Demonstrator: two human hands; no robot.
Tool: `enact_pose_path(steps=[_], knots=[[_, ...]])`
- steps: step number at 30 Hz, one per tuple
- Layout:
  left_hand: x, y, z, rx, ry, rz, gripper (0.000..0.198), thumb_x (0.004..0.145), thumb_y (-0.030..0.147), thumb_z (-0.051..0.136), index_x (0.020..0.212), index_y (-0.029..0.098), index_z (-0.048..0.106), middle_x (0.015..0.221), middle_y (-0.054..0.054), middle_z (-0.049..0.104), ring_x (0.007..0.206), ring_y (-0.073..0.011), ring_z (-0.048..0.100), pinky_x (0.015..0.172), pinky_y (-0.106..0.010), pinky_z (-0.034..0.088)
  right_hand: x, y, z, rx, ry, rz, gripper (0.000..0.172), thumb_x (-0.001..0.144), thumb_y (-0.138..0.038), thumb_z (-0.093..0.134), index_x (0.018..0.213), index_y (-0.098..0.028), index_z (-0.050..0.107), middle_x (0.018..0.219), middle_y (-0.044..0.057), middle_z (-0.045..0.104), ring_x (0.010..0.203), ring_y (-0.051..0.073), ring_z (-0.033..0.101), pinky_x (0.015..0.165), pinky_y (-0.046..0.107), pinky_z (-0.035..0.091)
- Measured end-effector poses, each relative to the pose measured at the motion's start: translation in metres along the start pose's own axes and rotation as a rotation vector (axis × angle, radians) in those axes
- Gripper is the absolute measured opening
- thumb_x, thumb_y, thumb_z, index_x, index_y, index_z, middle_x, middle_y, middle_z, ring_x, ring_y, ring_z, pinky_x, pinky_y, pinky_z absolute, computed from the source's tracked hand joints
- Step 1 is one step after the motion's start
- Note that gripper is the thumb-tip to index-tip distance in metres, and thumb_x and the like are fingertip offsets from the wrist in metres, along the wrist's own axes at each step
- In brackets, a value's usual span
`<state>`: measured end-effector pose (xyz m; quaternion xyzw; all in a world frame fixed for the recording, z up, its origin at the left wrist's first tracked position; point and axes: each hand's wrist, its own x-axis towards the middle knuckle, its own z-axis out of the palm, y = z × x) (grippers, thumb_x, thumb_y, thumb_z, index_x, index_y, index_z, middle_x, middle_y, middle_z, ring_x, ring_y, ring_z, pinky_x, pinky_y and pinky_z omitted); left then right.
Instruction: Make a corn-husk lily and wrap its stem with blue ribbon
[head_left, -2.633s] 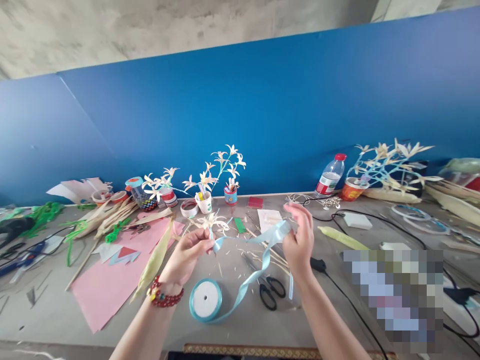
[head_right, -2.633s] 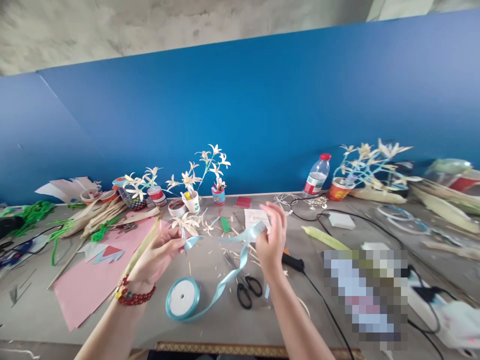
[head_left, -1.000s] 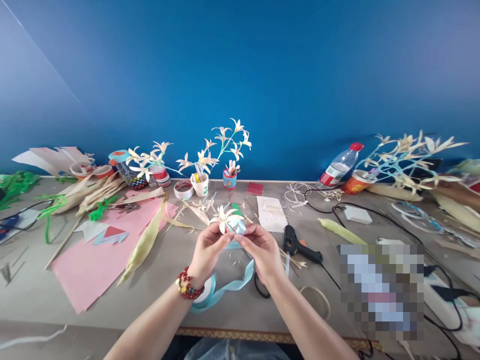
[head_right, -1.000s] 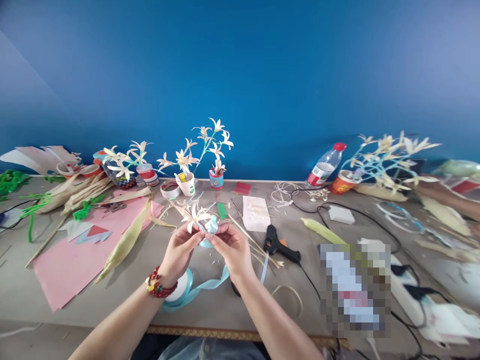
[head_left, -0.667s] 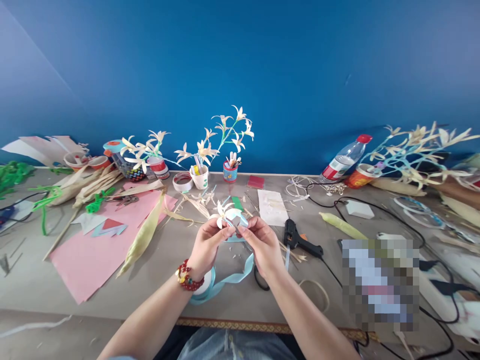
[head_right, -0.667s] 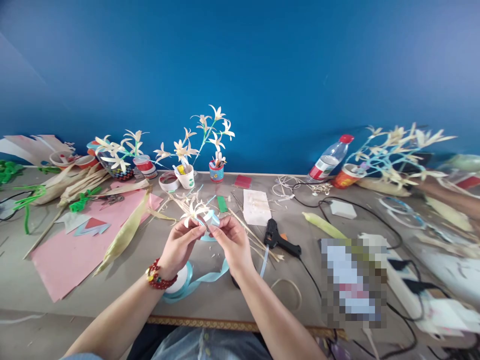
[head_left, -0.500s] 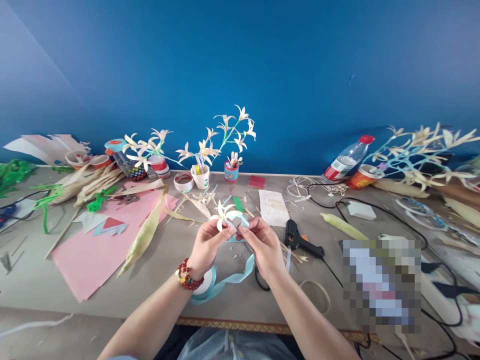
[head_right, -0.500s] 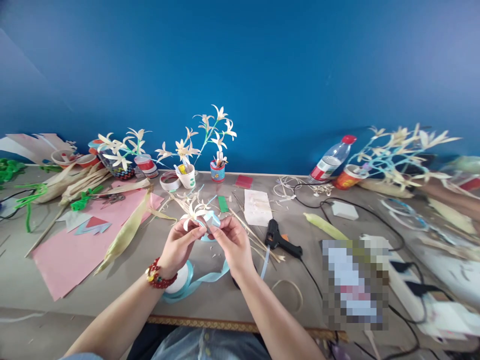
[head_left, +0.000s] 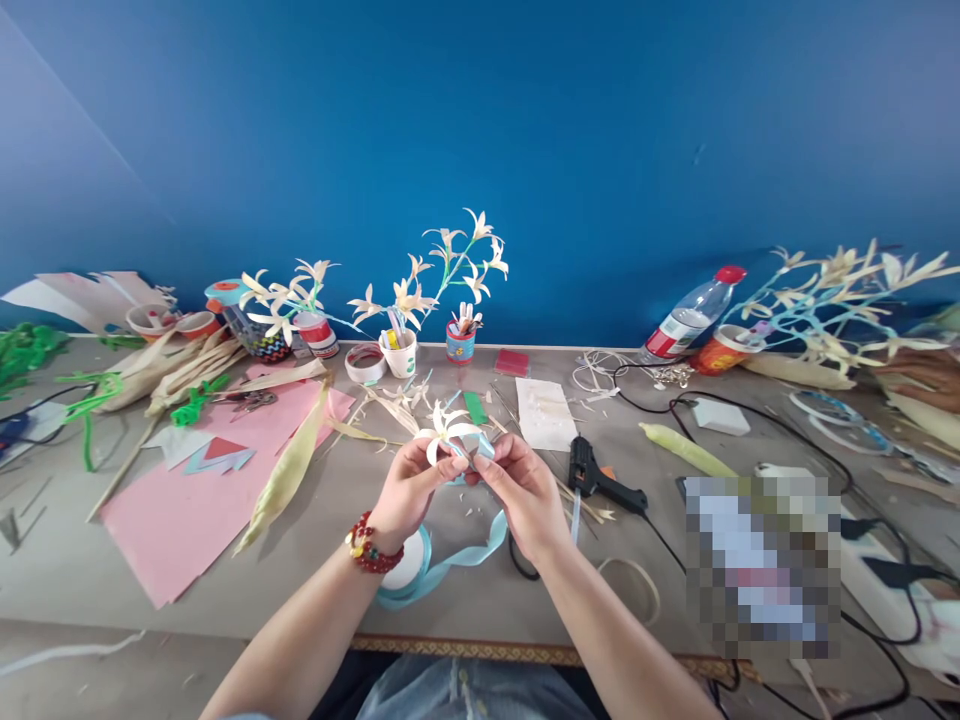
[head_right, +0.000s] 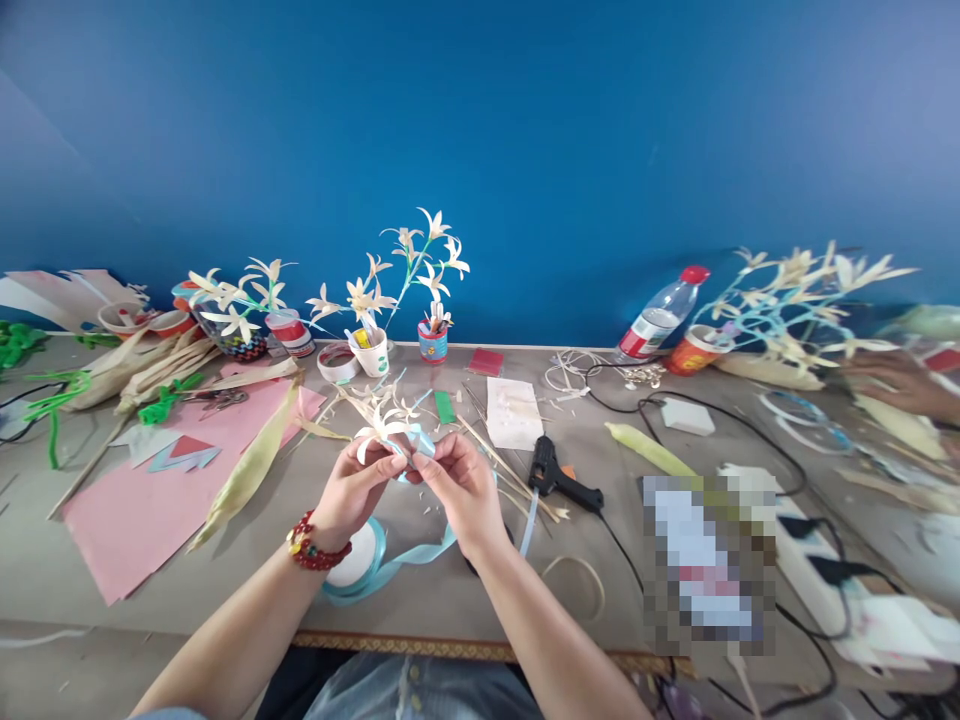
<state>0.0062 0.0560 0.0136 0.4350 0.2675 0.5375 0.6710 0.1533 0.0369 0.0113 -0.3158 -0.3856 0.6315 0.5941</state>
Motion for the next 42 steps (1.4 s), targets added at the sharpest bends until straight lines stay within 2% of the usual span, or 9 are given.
enact_pose_path(steps=[7, 11, 17, 20, 23, 26, 33, 38, 42], knots=[[0.0, -0.002, 0.002, -0.024, 0.012, -0.011, 0.019, 0.072, 0.031, 0.081, 0.068, 0.016, 0.07, 0.066, -0.001, 0.06, 0.065, -0.0154, 0.059, 0.067, -0.031, 0.049, 0.001, 0.001, 0.0, 0.031, -0.002, 0.019, 0.031, 0.073, -0.033, 0.084, 0.071, -0.022, 0.055, 0.07, -0.003, 0.064, 0.065, 0.014, 0.058, 0.067, 0.028, 0.048], [-0.002, -0.01, 0.0, 0.01, 0.084, 0.046, 0.015, 0.072, 0.027, 0.081, 0.071, 0.017, 0.07, 0.072, -0.002, 0.065, 0.068, -0.0143, 0.06, 0.07, -0.029, 0.05, 0.001, 0.002, 0.002, -0.019, 0.044, -0.044, 0.029, 0.074, -0.036, 0.082, 0.072, -0.021, 0.057, 0.069, -0.003, 0.061, 0.064, 0.013, 0.055, 0.066, 0.027, 0.047], [-0.001, -0.014, 0.005, 0.054, 0.169, 0.08, 0.014, 0.074, 0.025, 0.081, 0.074, 0.017, 0.068, 0.07, 0.002, 0.061, 0.064, -0.0092, 0.055, 0.065, -0.021, 0.048, -0.005, 0.001, 0.002, -0.342, 0.131, -0.25, 0.02, 0.084, -0.033, 0.072, 0.075, -0.023, 0.057, 0.073, 0.0, 0.061, 0.065, 0.015, 0.055, 0.065, 0.029, 0.045], [-0.001, -0.013, 0.006, 0.113, 0.196, 0.081, 0.016, 0.073, 0.025, 0.081, 0.073, 0.017, 0.068, 0.066, 0.002, 0.06, 0.062, -0.0094, 0.055, 0.064, -0.022, 0.047, -0.008, 0.001, 0.001, -0.517, 0.184, -0.365, 0.017, 0.085, -0.029, 0.069, 0.074, -0.024, 0.057, 0.077, 0.001, 0.063, 0.069, 0.018, 0.057, 0.067, 0.03, 0.045], [-0.002, -0.012, 0.007, 0.193, 0.23, 0.085, 0.017, 0.073, 0.028, 0.081, 0.073, 0.017, 0.068, 0.067, 0.001, 0.062, 0.062, -0.011, 0.055, 0.064, -0.024, 0.047, -0.009, 0.002, 0.0, -0.579, 0.202, -0.412, 0.013, 0.085, -0.028, 0.068, 0.077, -0.025, 0.058, 0.078, 0.002, 0.065, 0.07, 0.018, 0.058, 0.067, 0.031, 0.044], [-0.004, -0.01, 0.008, 0.232, 0.222, 0.096, 0.016, 0.076, 0.029, 0.078, 0.074, 0.017, 0.068, 0.069, 0.0, 0.062, 0.063, -0.0114, 0.054, 0.062, -0.024, 0.046, -0.006, 0.003, -0.001, -0.462, 0.168, -0.336, 0.018, 0.084, -0.031, 0.07, 0.075, -0.024, 0.057, 0.074, 0.001, 0.061, 0.067, 0.017, 0.056, 0.063, 0.029, 0.044], [-0.005, -0.002, 0.008, 0.257, 0.124, 0.118, 0.016, 0.076, 0.031, 0.078, 0.076, 0.016, 0.071, 0.07, -0.002, 0.062, 0.063, -0.0139, 0.054, 0.061, -0.026, 0.045, 0.005, 0.0, -0.002, 0.027, 0.064, 0.022, 0.03, 0.071, -0.031, 0.084, 0.07, -0.021, 0.055, 0.066, -0.004, 0.06, 0.063, 0.013, 0.057, 0.066, 0.027, 0.046], [-0.005, -0.002, 0.005, 0.236, 0.094, 0.142, 0.015, 0.074, 0.03, 0.079, 0.079, 0.018, 0.073, 0.077, -0.003, 0.064, 0.067, -0.0156, 0.057, 0.062, -0.027, 0.046, 0.006, -0.002, -0.003, 0.219, -0.022, 0.187, 0.03, 0.067, -0.027, 0.087, 0.068, -0.021, 0.058, 0.067, -0.004, 0.064, 0.062, 0.012, 0.059, 0.064, 0.026, 0.047], [-0.005, -0.002, 0.004, 0.237, 0.071, 0.171, 0.013, 0.074, 0.03, 0.079, 0.079, 0.019, 0.075, 0.079, -0.004, 0.064, 0.07, -0.0163, 0.056, 0.063, -0.028, 0.047, 0.005, -0.002, -0.004, 0.302, -0.03, 0.261, 0.029, 0.066, -0.023, 0.088, 0.069, -0.021, 0.059, 0.069, -0.004, 0.067, 0.061, 0.011, 0.059, 0.065, 0.026, 0.048]])
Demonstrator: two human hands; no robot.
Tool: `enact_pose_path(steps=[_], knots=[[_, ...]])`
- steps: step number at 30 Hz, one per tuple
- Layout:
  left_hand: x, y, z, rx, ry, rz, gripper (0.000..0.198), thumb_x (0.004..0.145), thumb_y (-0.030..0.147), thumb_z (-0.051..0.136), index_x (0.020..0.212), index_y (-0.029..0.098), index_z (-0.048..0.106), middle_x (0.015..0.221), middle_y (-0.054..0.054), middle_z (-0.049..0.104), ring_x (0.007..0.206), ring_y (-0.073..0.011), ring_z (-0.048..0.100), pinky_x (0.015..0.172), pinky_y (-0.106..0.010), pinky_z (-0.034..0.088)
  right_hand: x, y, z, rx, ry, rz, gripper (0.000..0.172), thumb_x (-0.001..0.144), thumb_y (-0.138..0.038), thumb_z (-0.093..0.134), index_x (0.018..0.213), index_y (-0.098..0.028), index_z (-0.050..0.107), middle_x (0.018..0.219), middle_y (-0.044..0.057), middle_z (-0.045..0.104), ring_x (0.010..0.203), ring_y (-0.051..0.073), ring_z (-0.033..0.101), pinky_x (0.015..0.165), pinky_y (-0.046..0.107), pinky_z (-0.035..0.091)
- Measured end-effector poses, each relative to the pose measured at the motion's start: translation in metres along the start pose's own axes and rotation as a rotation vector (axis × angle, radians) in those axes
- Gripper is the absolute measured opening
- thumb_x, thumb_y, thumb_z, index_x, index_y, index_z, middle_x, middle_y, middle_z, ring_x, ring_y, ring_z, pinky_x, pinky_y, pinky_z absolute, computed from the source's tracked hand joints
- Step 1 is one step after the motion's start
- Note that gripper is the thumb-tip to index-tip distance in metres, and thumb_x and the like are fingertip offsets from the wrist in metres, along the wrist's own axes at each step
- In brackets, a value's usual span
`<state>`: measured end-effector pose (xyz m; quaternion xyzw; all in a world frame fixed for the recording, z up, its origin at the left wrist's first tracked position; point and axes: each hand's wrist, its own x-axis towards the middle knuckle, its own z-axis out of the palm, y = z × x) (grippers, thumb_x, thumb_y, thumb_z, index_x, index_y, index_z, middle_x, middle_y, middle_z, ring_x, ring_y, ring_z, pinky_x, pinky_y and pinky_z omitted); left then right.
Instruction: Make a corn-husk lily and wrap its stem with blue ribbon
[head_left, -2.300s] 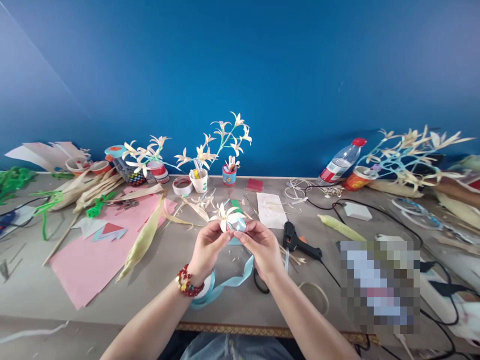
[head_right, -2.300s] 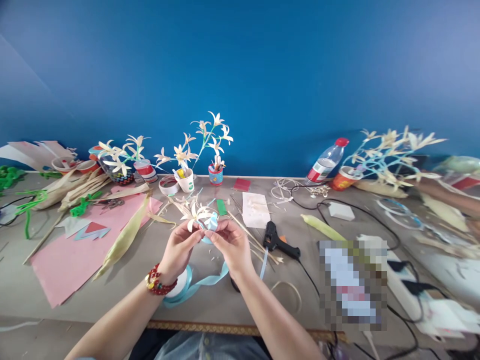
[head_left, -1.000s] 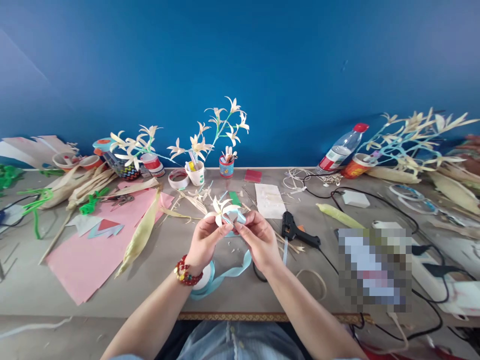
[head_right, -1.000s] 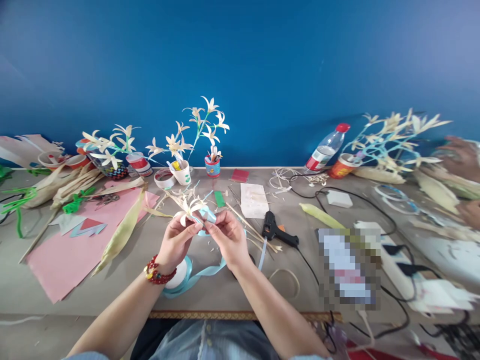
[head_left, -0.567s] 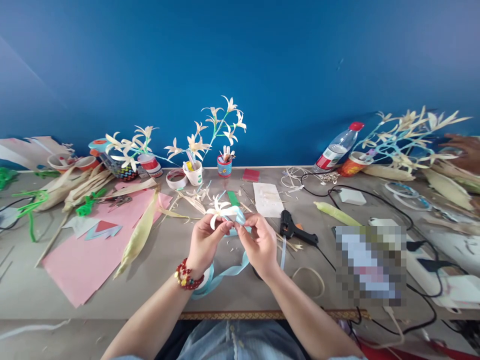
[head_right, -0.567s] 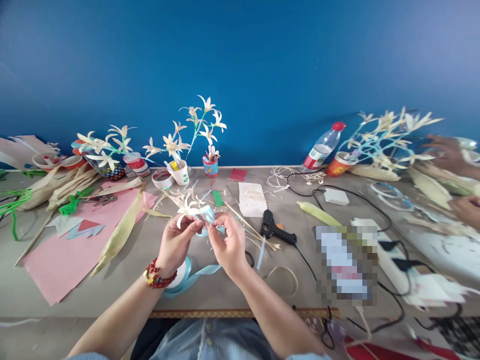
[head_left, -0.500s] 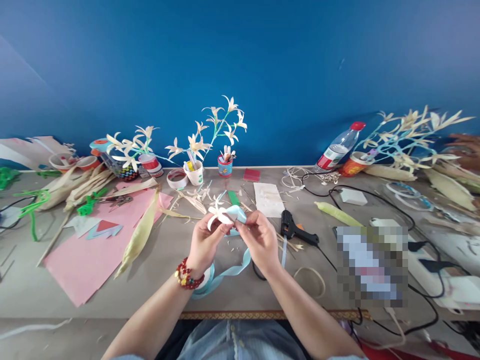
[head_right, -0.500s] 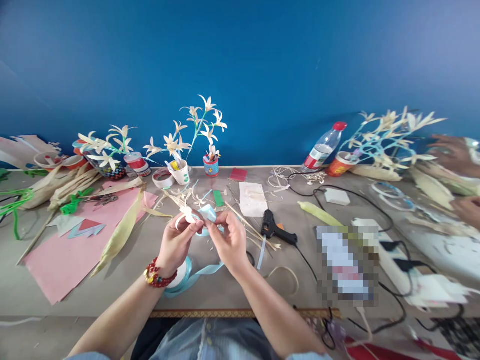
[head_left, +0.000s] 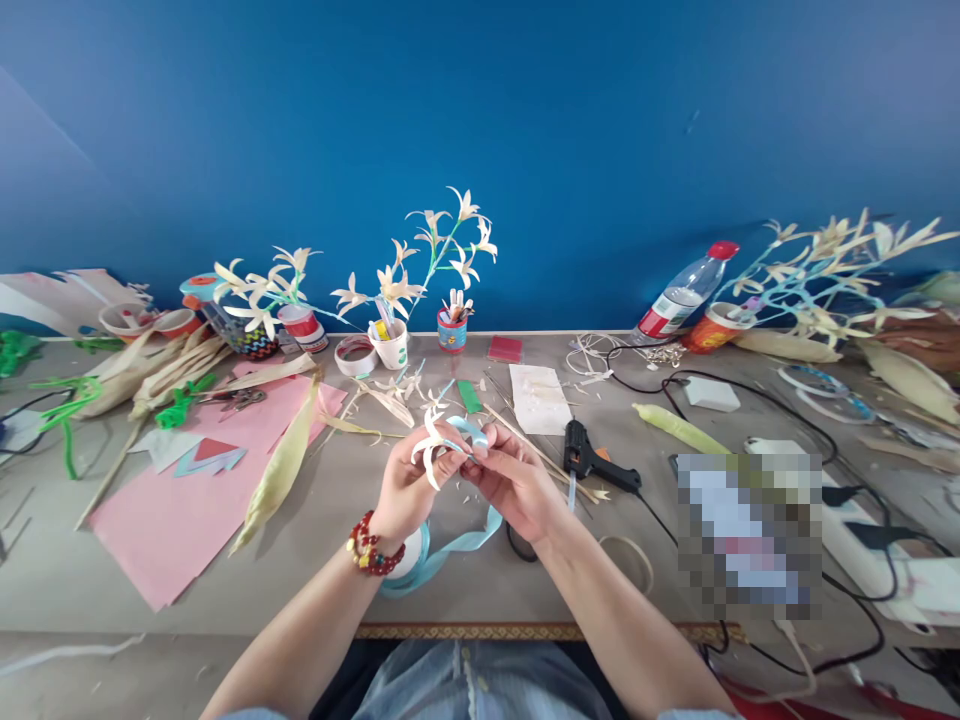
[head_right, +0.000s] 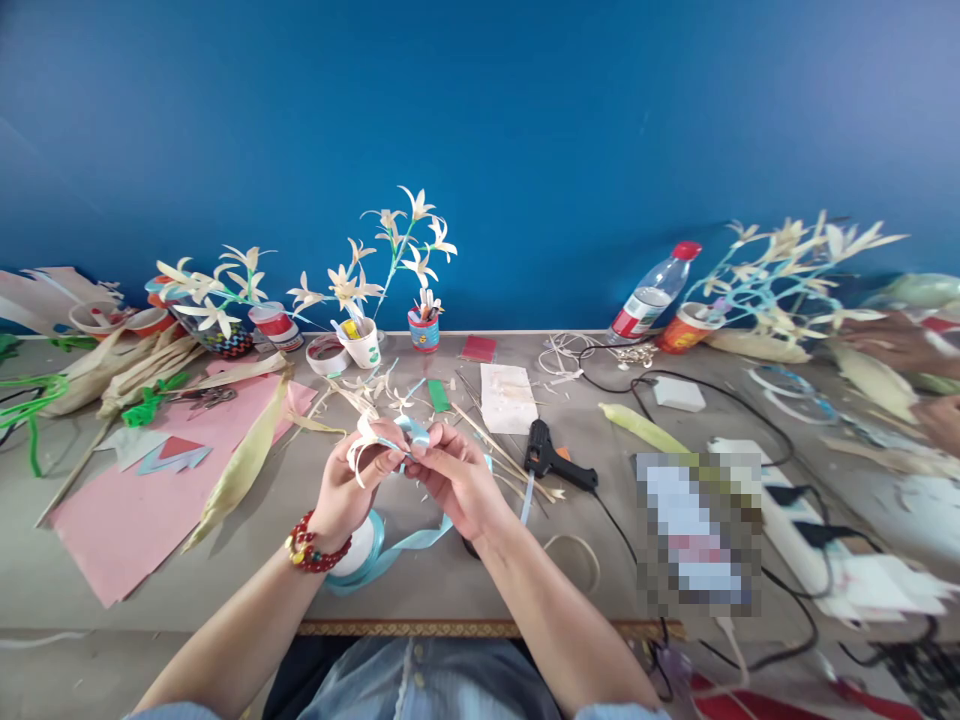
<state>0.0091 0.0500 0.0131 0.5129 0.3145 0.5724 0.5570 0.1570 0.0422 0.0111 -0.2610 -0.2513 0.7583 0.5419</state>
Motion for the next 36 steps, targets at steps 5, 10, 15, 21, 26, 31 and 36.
enact_pose_path(steps=[5, 10, 15, 21, 26, 31, 36], knots=[[0.0, -0.002, 0.001, -0.075, -0.017, -0.023, 0.009, 0.074, 0.027, 0.079, 0.077, 0.02, 0.075, 0.077, -0.003, 0.063, 0.072, -0.0163, 0.057, 0.064, -0.028, 0.048, -0.001, -0.002, 0.0, 0.005, -0.014, 0.058, 0.03, 0.065, -0.025, 0.088, 0.071, -0.022, 0.059, 0.066, -0.004, 0.064, 0.06, 0.013, 0.059, 0.066, 0.028, 0.051], [0.001, -0.008, 0.006, -0.169, 0.024, -0.083, 0.015, 0.07, 0.031, 0.082, 0.072, 0.019, 0.073, 0.073, -0.002, 0.064, 0.067, -0.0157, 0.058, 0.064, -0.029, 0.05, -0.001, 0.0, 0.004, -0.063, 0.012, -0.085, 0.031, 0.065, -0.026, 0.088, 0.067, -0.022, 0.057, 0.07, -0.003, 0.063, 0.065, 0.014, 0.058, 0.067, 0.028, 0.049], [-0.003, -0.009, 0.014, -0.136, 0.121, -0.063, 0.017, 0.073, 0.03, 0.08, 0.083, 0.019, 0.071, 0.079, -0.001, 0.065, 0.072, -0.0146, 0.059, 0.071, -0.028, 0.051, -0.002, 0.01, 0.006, -0.179, 0.104, -0.318, 0.031, 0.069, -0.029, 0.086, 0.07, -0.022, 0.056, 0.072, -0.003, 0.063, 0.067, 0.014, 0.058, 0.068, 0.027, 0.046], [-0.006, -0.011, 0.017, -0.097, 0.197, -0.03, 0.017, 0.072, 0.027, 0.081, 0.072, 0.018, 0.067, 0.072, 0.002, 0.06, 0.069, -0.0121, 0.056, 0.07, -0.025, 0.048, -0.006, 0.014, 0.006, -0.375, 0.178, -0.51, 0.028, 0.075, -0.031, 0.082, 0.07, -0.022, 0.056, 0.069, -0.003, 0.055, 0.066, 0.013, 0.053, 0.064, 0.026, 0.043], [-0.005, -0.007, 0.014, -0.152, 0.107, -0.045, 0.011, 0.077, 0.026, 0.077, 0.074, 0.018, 0.069, 0.078, 0.0, 0.061, 0.073, -0.0131, 0.058, 0.072, -0.026, 0.05, -0.004, 0.009, 0.005, -0.228, 0.109, -0.353, 0.026, 0.073, -0.028, 0.083, 0.071, -0.022, 0.058, 0.069, -0.003, 0.06, 0.068, 0.014, 0.057, 0.069, 0.027, 0.046], [-0.005, -0.007, 0.011, -0.197, 0.017, -0.023, 0.003, 0.081, 0.019, 0.073, 0.08, 0.018, 0.07, 0.082, 0.0, 0.06, 0.073, -0.0119, 0.058, 0.069, -0.025, 0.05, -0.001, 0.0, 0.001, -0.066, -0.019, -0.113, 0.025, 0.07, -0.022, 0.085, 0.069, -0.02, 0.061, 0.07, -0.003, 0.066, 0.066, 0.012, 0.059, 0.067, 0.024, 0.047], [-0.004, -0.009, 0.007, -0.196, -0.017, -0.018, 0.004, 0.082, 0.019, 0.072, 0.081, 0.017, 0.07, 0.079, -0.001, 0.061, 0.07, -0.0124, 0.058, 0.064, -0.024, 0.049, 0.0, -0.002, -0.001, 0.017, -0.059, 0.006, 0.024, 0.068, -0.019, 0.087, 0.069, -0.02, 0.062, 0.07, -0.003, 0.068, 0.063, 0.01, 0.061, 0.065, 0.021, 0.047]])
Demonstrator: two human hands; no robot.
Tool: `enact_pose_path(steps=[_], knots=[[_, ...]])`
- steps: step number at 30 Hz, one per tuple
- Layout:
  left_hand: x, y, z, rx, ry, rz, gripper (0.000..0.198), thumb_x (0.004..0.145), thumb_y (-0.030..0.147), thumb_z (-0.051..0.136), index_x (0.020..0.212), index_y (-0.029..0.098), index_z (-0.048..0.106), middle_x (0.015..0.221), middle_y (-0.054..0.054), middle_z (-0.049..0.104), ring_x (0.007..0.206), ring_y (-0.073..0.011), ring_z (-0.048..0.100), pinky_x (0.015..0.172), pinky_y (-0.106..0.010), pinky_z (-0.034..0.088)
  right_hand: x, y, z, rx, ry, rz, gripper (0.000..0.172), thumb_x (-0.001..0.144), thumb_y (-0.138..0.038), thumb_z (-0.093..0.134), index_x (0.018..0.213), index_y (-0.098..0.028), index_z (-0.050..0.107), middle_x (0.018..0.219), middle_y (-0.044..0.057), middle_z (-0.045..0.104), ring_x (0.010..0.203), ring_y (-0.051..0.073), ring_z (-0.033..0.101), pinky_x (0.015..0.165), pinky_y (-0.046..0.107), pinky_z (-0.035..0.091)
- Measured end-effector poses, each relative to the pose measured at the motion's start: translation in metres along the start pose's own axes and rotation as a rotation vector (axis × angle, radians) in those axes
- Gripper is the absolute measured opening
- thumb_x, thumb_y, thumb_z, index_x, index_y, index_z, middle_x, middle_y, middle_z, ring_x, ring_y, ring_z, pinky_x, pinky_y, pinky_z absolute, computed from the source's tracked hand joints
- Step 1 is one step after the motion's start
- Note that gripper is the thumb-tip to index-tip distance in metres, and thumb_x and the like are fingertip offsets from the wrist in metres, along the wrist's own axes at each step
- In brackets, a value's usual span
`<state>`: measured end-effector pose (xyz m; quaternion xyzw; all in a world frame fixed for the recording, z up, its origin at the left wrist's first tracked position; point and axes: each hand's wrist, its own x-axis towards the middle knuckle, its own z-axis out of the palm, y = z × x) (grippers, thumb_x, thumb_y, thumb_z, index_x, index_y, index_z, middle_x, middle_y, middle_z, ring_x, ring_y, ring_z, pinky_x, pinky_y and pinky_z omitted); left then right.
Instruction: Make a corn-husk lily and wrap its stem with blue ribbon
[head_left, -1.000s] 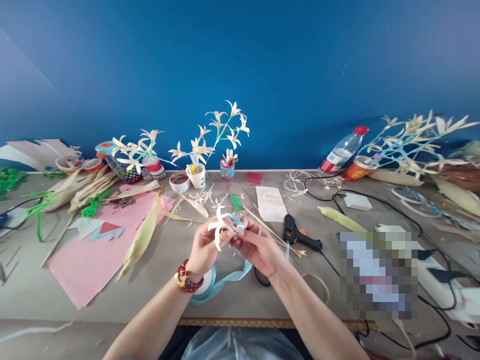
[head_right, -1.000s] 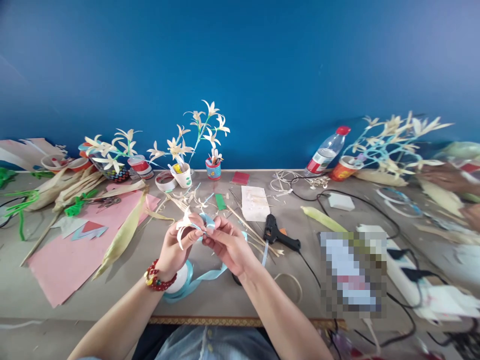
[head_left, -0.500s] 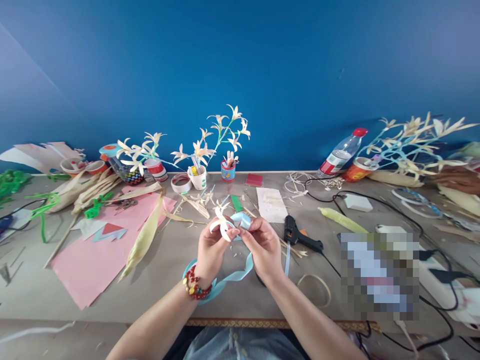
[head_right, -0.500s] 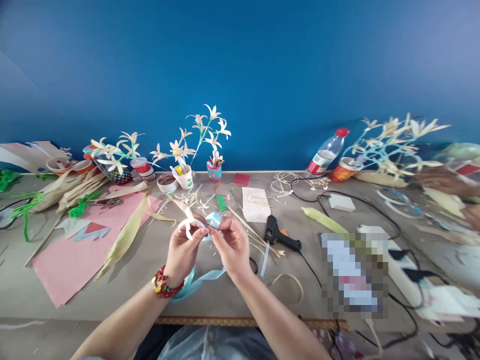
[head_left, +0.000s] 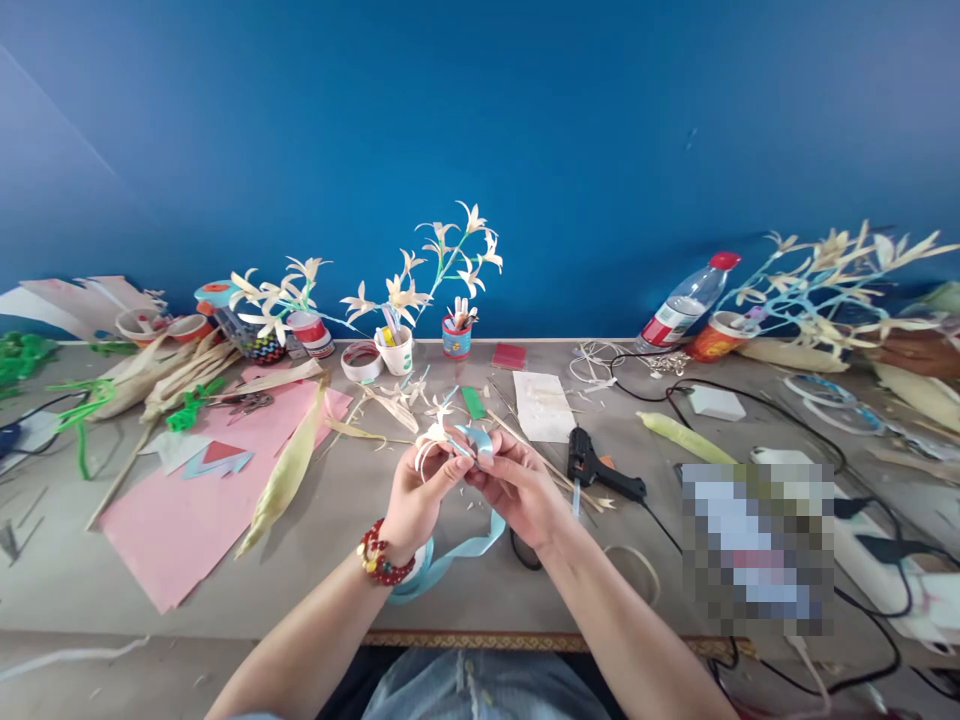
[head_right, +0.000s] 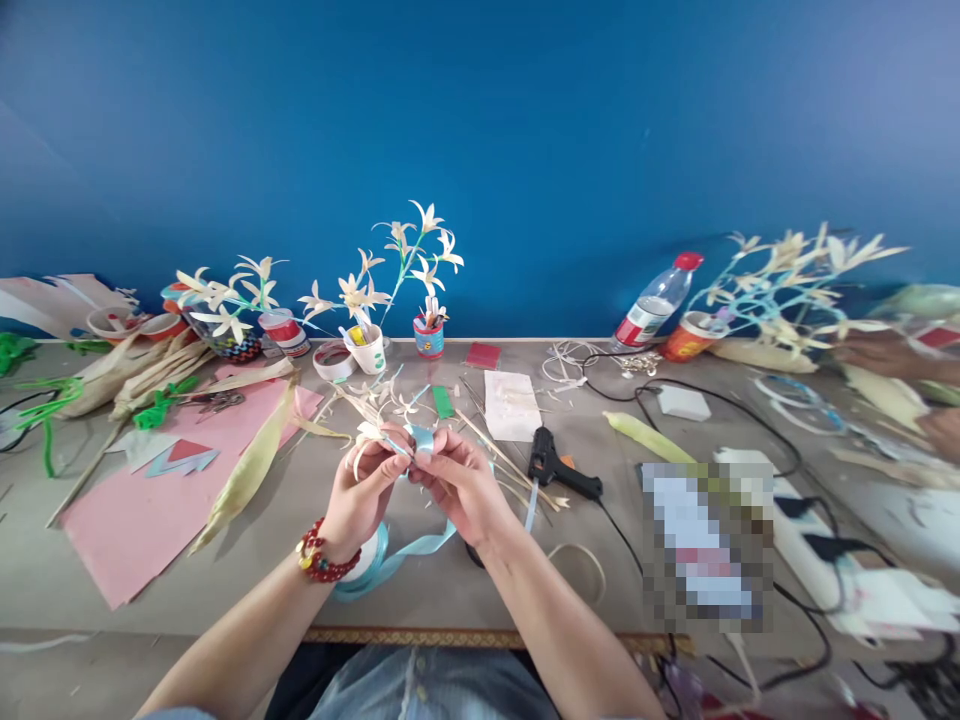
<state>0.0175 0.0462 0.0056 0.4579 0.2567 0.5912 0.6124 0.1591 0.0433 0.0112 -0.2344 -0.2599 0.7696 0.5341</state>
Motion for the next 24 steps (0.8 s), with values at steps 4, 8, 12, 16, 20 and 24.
enact_pose_path(steps=[4, 8, 12, 16, 20, 24], knots=[[0.0, 0.002, 0.0, -0.037, -0.036, -0.018, 0.004, 0.084, 0.019, 0.07, 0.081, 0.016, 0.069, 0.079, -0.002, 0.061, 0.069, -0.0126, 0.058, 0.063, -0.025, 0.049, 0.0, 0.002, 0.001, 0.023, -0.028, 0.02, 0.025, 0.067, -0.02, 0.087, 0.069, -0.019, 0.063, 0.069, -0.002, 0.068, 0.062, 0.01, 0.061, 0.064, 0.021, 0.047], [0.001, 0.001, 0.004, -0.125, 0.017, -0.024, 0.007, 0.083, 0.018, 0.071, 0.077, 0.017, 0.067, 0.078, 0.0, 0.06, 0.067, -0.0108, 0.057, 0.065, -0.024, 0.048, -0.001, 0.005, 0.005, -0.011, 0.034, -0.046, 0.026, 0.068, -0.021, 0.087, 0.067, -0.02, 0.061, 0.067, -0.003, 0.068, 0.061, 0.01, 0.06, 0.062, 0.021, 0.046], [0.002, -0.004, 0.006, -0.132, 0.068, -0.022, 0.01, 0.08, 0.02, 0.075, 0.077, 0.017, 0.066, 0.078, 0.0, 0.062, 0.071, -0.011, 0.057, 0.071, -0.024, 0.048, -0.002, 0.009, 0.008, -0.118, 0.099, -0.224, 0.028, 0.068, -0.022, 0.087, 0.067, -0.02, 0.059, 0.071, -0.003, 0.066, 0.066, 0.01, 0.058, 0.067, 0.022, 0.046], [0.001, -0.007, 0.006, -0.097, 0.125, -0.013, 0.012, 0.076, 0.021, 0.079, 0.079, 0.019, 0.067, 0.081, 0.001, 0.062, 0.077, -0.0112, 0.058, 0.075, -0.023, 0.047, -0.006, 0.012, 0.007, -0.316, 0.173, -0.416, 0.028, 0.072, -0.027, 0.084, 0.07, -0.021, 0.057, 0.071, -0.004, 0.06, 0.066, 0.012, 0.054, 0.065, 0.025, 0.044], [0.0, -0.008, 0.005, -0.071, 0.176, -0.006, 0.014, 0.074, 0.021, 0.08, 0.075, 0.02, 0.066, 0.08, 0.001, 0.062, 0.077, -0.0117, 0.058, 0.076, -0.024, 0.047, -0.007, 0.013, 0.006, -0.429, 0.183, -0.484, 0.027, 0.074, -0.027, 0.083, 0.07, -0.02, 0.057, 0.068, -0.004, 0.054, 0.062, 0.011, 0.049, 0.061, 0.023, 0.041], [-0.001, -0.006, 0.004, -0.078, 0.105, 0.004, 0.009, 0.078, 0.021, 0.077, 0.078, 0.02, 0.068, 0.082, 0.0, 0.063, 0.077, -0.0128, 0.058, 0.075, -0.025, 0.048, -0.005, 0.01, 0.006, -0.231, 0.108, -0.324, 0.025, 0.073, -0.024, 0.083, 0.07, -0.021, 0.058, 0.073, -0.003, 0.063, 0.067, 0.012, 0.055, 0.068, 0.025, 0.045]])
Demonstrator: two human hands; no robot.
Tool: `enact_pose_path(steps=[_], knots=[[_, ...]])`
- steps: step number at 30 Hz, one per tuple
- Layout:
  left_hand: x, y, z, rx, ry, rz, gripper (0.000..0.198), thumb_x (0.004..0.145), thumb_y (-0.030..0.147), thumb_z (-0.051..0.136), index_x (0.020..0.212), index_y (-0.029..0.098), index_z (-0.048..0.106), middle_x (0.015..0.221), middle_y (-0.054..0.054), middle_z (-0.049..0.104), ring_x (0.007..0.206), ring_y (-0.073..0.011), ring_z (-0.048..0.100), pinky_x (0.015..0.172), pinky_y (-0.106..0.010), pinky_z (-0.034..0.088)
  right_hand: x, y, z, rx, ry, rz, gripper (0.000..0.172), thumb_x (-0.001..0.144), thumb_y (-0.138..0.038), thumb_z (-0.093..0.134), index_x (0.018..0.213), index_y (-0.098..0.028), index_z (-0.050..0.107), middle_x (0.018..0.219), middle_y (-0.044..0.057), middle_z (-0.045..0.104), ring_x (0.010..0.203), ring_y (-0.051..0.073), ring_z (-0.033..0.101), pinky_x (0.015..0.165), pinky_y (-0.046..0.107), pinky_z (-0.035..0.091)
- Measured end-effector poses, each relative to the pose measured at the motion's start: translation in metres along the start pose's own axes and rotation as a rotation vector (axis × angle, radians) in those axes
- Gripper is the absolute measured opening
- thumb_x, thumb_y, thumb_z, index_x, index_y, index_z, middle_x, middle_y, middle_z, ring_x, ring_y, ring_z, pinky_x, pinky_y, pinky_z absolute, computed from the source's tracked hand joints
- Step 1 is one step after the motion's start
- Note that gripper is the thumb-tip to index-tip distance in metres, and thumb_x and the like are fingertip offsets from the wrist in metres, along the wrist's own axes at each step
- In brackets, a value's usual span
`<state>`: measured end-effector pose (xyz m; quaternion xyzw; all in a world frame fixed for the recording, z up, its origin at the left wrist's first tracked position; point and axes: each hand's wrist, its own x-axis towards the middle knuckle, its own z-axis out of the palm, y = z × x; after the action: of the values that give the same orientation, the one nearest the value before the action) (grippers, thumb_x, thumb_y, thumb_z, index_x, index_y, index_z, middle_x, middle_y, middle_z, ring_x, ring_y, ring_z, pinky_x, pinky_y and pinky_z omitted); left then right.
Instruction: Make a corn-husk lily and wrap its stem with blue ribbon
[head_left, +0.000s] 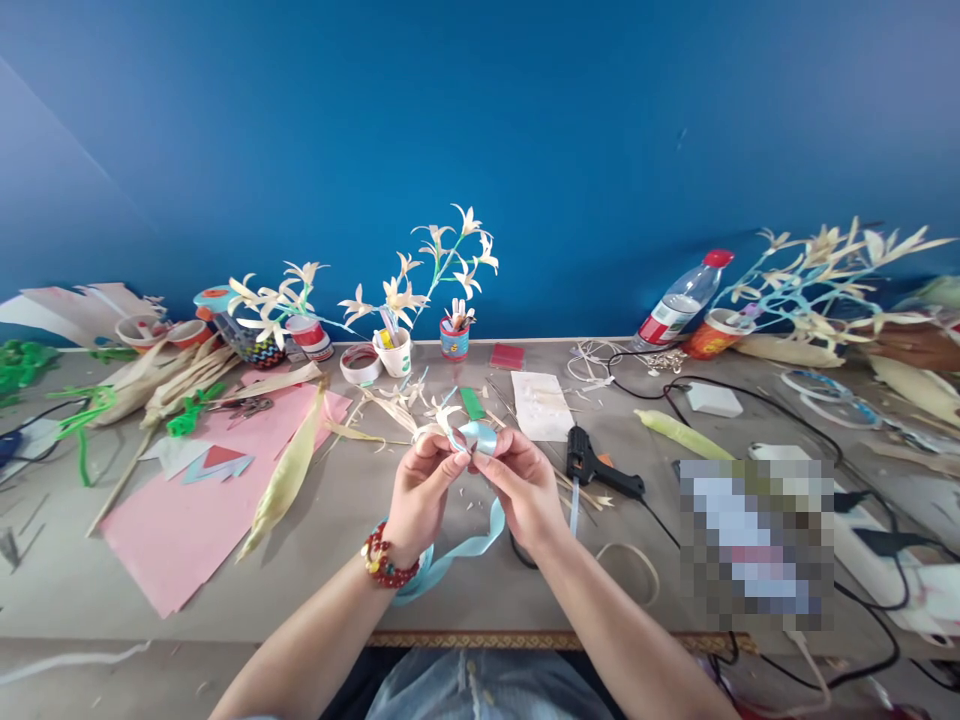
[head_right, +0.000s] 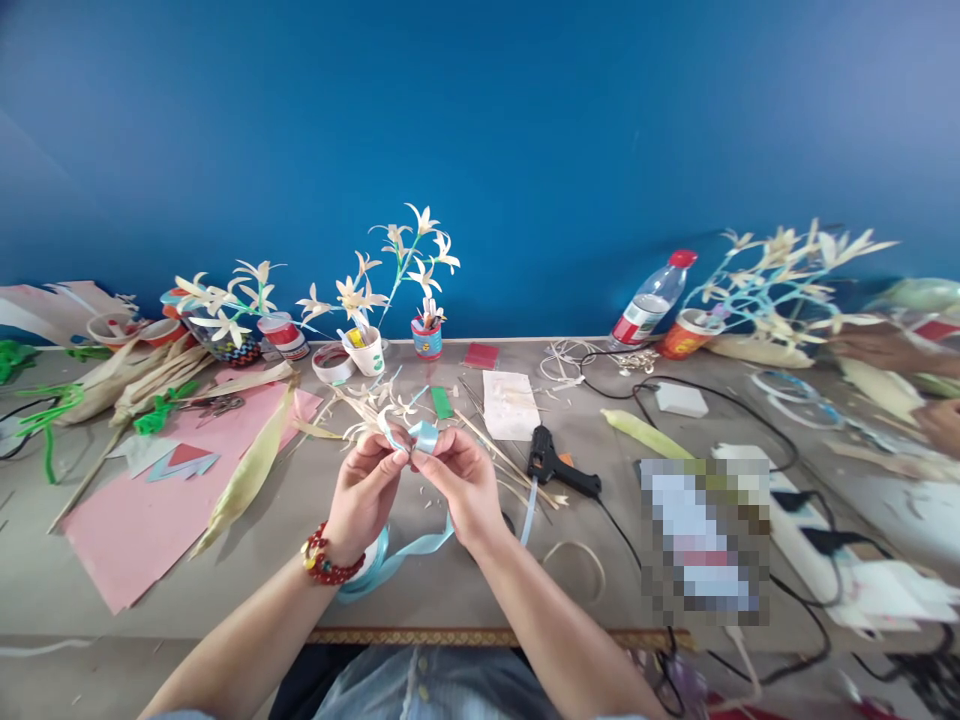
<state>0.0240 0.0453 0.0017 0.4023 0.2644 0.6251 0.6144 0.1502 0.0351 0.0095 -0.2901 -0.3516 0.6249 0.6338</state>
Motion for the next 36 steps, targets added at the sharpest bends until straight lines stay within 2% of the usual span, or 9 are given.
enact_pose_path(steps=[4, 10, 14, 17, 21, 25, 30, 36], knots=[[0.0, 0.002, -0.002, -0.034, -0.08, 0.002, 0.004, 0.082, 0.019, 0.073, 0.081, 0.021, 0.069, 0.083, 0.0, 0.061, 0.072, -0.0119, 0.056, 0.069, -0.025, 0.048, 0.004, -0.005, -0.001, 0.11, -0.058, 0.169, 0.026, 0.069, -0.023, 0.085, 0.067, -0.02, 0.059, 0.071, -0.002, 0.066, 0.067, 0.013, 0.059, 0.069, 0.025, 0.046], [0.0, 0.004, -0.002, -0.042, -0.087, -0.034, 0.005, 0.082, 0.018, 0.072, 0.079, 0.02, 0.069, 0.083, -0.001, 0.06, 0.071, -0.0116, 0.056, 0.066, -0.024, 0.048, 0.006, -0.003, -0.001, 0.304, -0.126, 0.343, 0.023, 0.068, -0.019, 0.085, 0.067, -0.019, 0.063, 0.069, -0.003, 0.065, 0.061, 0.009, 0.057, 0.067, 0.022, 0.048], [0.001, 0.003, -0.001, -0.047, -0.051, -0.042, 0.006, 0.081, 0.02, 0.073, 0.079, 0.019, 0.068, 0.081, 0.0, 0.059, 0.068, -0.0109, 0.056, 0.067, -0.025, 0.049, 0.004, -0.001, 0.002, 0.269, -0.106, 0.265, 0.025, 0.07, -0.019, 0.085, 0.067, -0.02, 0.06, 0.069, -0.004, 0.065, 0.061, 0.009, 0.055, 0.066, 0.022, 0.046], [0.002, 0.003, 0.0, -0.013, -0.038, -0.055, 0.01, 0.079, 0.025, 0.076, 0.078, 0.018, 0.068, 0.076, 0.001, 0.058, 0.067, -0.0112, 0.055, 0.069, -0.026, 0.048, 0.002, -0.001, 0.003, 0.133, -0.051, 0.12, 0.028, 0.07, -0.022, 0.085, 0.067, -0.02, 0.058, 0.071, -0.003, 0.063, 0.065, 0.012, 0.056, 0.066, 0.024, 0.045], [0.002, 0.003, 0.003, -0.011, 0.01, -0.058, 0.013, 0.074, 0.023, 0.08, 0.075, 0.017, 0.069, 0.081, 0.0, 0.059, 0.077, -0.0115, 0.055, 0.075, -0.023, 0.046, -0.003, -0.001, 0.004, -0.099, 0.014, -0.088, 0.027, 0.074, -0.028, 0.083, 0.069, -0.021, 0.057, 0.069, -0.003, 0.056, 0.063, 0.012, 0.05, 0.06, 0.025, 0.042], [0.001, 0.004, 0.007, -0.09, 0.021, -0.11, 0.014, 0.075, 0.024, 0.08, 0.073, 0.017, 0.069, 0.078, 0.0, 0.059, 0.076, -0.011, 0.054, 0.076, -0.023, 0.045, -0.006, 0.001, 0.005, -0.234, 0.044, -0.19, 0.029, 0.079, -0.032, 0.078, 0.067, -0.021, 0.054, 0.07, -0.002, 0.052, 0.064, 0.013, 0.049, 0.058, 0.026, 0.04], [-0.001, 0.005, 0.004, -0.053, 0.019, -0.05, 0.011, 0.076, 0.023, 0.079, 0.074, 0.018, 0.069, 0.076, 0.001, 0.061, 0.072, -0.0106, 0.055, 0.074, -0.023, 0.046, -0.003, 0.002, 0.004, -0.146, 0.031, -0.12, 0.025, 0.075, -0.029, 0.082, 0.071, -0.022, 0.058, 0.072, -0.003, 0.057, 0.066, 0.013, 0.051, 0.062, 0.026, 0.041], [-0.002, 0.006, -0.002, 0.102, -0.039, 0.021, 0.009, 0.079, 0.024, 0.076, 0.076, 0.018, 0.07, 0.076, -0.002, 0.065, 0.071, -0.0137, 0.057, 0.069, -0.026, 0.048, 0.004, -0.005, -0.001, 0.085, -0.089, 0.142, 0.028, 0.067, -0.024, 0.085, 0.067, -0.021, 0.058, 0.071, -0.002, 0.063, 0.069, 0.014, 0.056, 0.069, 0.027, 0.044]])
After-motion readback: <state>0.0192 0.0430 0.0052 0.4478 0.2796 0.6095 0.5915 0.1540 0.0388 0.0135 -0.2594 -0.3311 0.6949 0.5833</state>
